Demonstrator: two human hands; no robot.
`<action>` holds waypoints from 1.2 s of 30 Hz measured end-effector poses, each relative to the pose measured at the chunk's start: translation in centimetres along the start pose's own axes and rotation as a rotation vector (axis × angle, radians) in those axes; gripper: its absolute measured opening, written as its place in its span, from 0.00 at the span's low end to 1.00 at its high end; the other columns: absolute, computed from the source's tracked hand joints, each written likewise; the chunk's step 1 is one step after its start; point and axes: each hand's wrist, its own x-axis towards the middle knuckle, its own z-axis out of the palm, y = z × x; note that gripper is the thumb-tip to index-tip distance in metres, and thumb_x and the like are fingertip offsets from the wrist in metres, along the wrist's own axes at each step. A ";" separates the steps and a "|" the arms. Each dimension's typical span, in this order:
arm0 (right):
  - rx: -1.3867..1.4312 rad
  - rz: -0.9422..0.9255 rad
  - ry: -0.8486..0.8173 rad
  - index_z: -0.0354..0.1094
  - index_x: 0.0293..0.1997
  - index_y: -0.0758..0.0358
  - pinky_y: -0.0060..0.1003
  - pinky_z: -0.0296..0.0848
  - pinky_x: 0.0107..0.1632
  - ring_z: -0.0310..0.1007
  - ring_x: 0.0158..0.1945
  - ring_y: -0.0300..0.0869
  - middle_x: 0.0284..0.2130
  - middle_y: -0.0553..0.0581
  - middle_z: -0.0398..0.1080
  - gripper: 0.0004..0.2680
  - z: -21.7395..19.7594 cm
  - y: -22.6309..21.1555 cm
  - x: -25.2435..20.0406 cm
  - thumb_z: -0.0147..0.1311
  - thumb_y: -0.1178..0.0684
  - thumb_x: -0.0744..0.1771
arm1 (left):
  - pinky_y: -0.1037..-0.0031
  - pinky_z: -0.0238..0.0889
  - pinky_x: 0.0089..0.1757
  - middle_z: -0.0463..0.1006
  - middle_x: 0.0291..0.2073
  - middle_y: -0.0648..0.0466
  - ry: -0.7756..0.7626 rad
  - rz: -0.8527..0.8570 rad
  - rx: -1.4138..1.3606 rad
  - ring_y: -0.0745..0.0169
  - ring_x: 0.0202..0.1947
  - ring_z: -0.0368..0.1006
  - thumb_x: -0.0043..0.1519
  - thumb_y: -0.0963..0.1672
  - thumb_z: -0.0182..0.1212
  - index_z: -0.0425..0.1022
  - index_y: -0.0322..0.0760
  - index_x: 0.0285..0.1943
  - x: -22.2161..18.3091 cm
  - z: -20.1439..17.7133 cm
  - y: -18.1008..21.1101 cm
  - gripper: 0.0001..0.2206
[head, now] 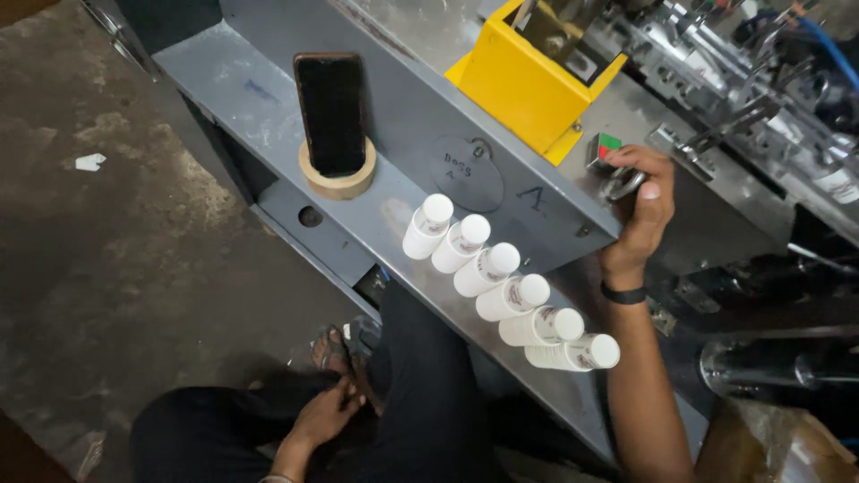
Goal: Operating a mechanical paper cup manufacturing machine and stacking the output cups.
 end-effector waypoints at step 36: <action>0.033 0.003 -0.009 0.65 0.51 0.70 0.39 0.62 0.64 0.65 0.55 0.44 0.48 0.60 0.65 0.20 -0.3 0.1 -0.2 0.38 0.36 0.74 | 0.62 0.67 0.54 0.83 0.50 0.45 -0.031 -0.075 -0.020 0.48 0.56 0.77 0.64 0.54 0.54 0.69 0.39 0.61 -1.9 -1.6 2.9 0.23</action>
